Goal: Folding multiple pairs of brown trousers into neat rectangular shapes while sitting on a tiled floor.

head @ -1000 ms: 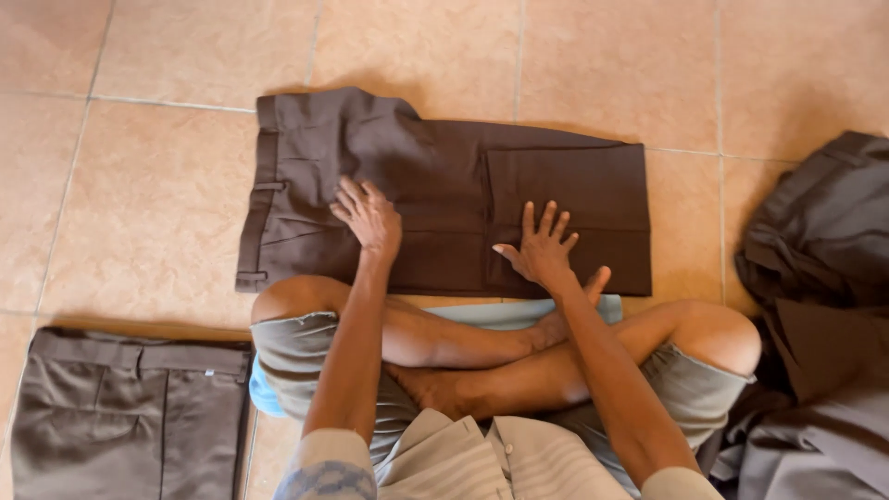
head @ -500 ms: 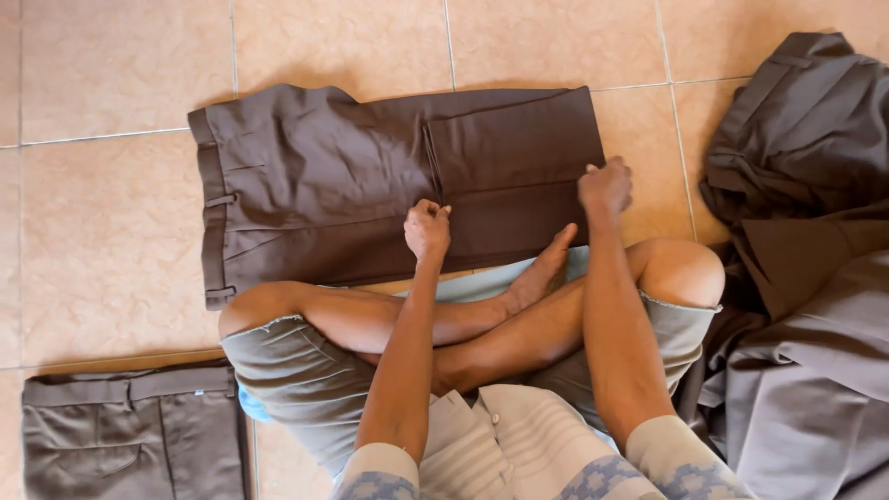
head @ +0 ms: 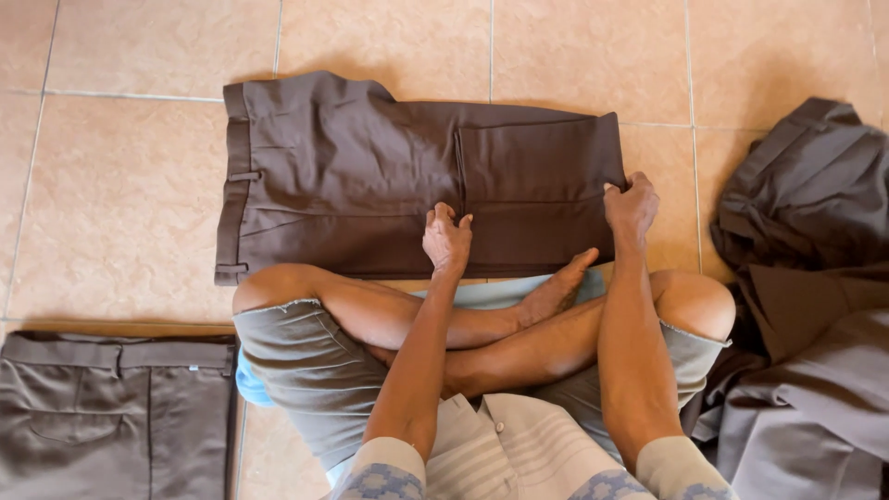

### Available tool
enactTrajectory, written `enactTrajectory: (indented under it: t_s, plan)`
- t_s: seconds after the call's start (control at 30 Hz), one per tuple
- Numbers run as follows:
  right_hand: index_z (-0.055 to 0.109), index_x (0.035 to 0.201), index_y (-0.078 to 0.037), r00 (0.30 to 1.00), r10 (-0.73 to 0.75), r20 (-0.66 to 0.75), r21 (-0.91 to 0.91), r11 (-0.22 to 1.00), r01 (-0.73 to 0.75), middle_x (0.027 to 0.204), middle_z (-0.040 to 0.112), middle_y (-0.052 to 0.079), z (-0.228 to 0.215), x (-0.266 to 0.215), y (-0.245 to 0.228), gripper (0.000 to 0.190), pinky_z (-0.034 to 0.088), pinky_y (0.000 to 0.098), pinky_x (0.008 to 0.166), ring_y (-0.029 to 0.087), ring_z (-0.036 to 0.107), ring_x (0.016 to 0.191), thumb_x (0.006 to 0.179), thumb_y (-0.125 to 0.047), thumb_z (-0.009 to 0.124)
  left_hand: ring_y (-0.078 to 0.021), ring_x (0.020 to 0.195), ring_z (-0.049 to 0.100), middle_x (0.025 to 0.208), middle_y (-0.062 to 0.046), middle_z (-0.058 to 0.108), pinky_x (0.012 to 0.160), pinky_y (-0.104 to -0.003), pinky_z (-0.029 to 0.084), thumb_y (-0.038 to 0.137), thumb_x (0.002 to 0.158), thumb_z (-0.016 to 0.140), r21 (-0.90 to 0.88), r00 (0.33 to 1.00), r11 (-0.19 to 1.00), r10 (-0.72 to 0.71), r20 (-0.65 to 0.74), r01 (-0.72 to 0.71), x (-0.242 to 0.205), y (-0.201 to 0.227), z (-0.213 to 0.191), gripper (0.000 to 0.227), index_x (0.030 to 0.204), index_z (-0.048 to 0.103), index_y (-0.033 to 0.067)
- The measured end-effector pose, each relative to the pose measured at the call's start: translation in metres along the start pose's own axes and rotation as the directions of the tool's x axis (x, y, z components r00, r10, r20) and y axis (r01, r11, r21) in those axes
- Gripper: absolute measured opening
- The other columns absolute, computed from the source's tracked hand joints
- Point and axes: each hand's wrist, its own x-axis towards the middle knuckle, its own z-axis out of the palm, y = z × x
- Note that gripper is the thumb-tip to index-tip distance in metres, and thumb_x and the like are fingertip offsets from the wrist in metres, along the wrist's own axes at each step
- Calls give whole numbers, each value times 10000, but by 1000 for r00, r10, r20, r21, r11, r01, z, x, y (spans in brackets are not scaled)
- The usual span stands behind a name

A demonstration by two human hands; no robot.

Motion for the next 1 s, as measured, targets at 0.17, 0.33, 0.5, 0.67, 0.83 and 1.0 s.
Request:
enactTrajectory:
  t_s: [0.17, 0.33, 0.5, 0.67, 0.83, 1.0]
  plan:
    - [689, 1025, 70, 921, -366, -135, 19, 928, 372, 908, 701, 338, -68, -57, -131, 217, 532, 621, 783, 545, 682, 898, 893, -95, 738, -361, 1121, 699, 1102, -114, 760, 952, -471, 563, 827, 748, 662, -190, 899, 922, -254, 356, 336, 29, 7, -33, 723, 1084, 693, 187]
    - [703, 1069, 4, 777, -620, -111, 178, 756, 629, 909, 714, 250, -48, -151, -247, 208, 556, 537, 819, 468, 695, 909, 948, -165, 688, -331, 1093, 669, 1264, -220, 659, 816, -344, 464, 664, 903, 456, -704, 858, 508, -162, 488, 496, 29, 22, -143, 771, 1323, 566, 26]
    - [687, 1146, -184, 609, -761, 222, 494, 626, 603, 980, 744, 89, -30, -234, -292, 178, 587, 453, 865, 314, 732, 980, 1000, -232, 596, -481, 1468, 358, 1542, -301, 454, 1195, -602, 293, 694, 923, 597, -700, 900, 567, -229, 371, 434, 54, -59, -171, 912, 1454, 514, -43]
    - [475, 1388, -1, 974, -82, 212, 140, 989, 53, 1359, 513, 280, 42, -189, -205, 482, 513, 633, 1008, 493, 591, 1224, 1030, -314, 556, -275, 983, 752, 900, -20, 781, 835, -440, 606, 612, 747, 819, -63, 922, 925, -363, 130, 373, 93, -145, -96, 528, 1092, 761, 216]
    - [669, 1128, -62, 933, -165, 319, 328, 943, 55, 1042, 657, 198, 97, -135, -125, 410, 525, 507, 848, 409, 655, 1036, 915, -404, 744, -387, 1014, 735, 1027, -149, 757, 861, -511, 593, 505, 773, 828, -5, 937, 937, -347, 44, 348, 83, -115, -82, 516, 1167, 713, 192]
    - [752, 974, -119, 962, -180, 207, 354, 930, 98, 864, 709, 141, 75, -111, -88, 353, 533, 433, 705, 352, 705, 863, 787, -397, 866, -436, 994, 732, 996, -197, 742, 869, -540, 587, 459, 807, 816, 27, 967, 966, -256, -3, 256, 55, -72, -45, 480, 1144, 658, 155]
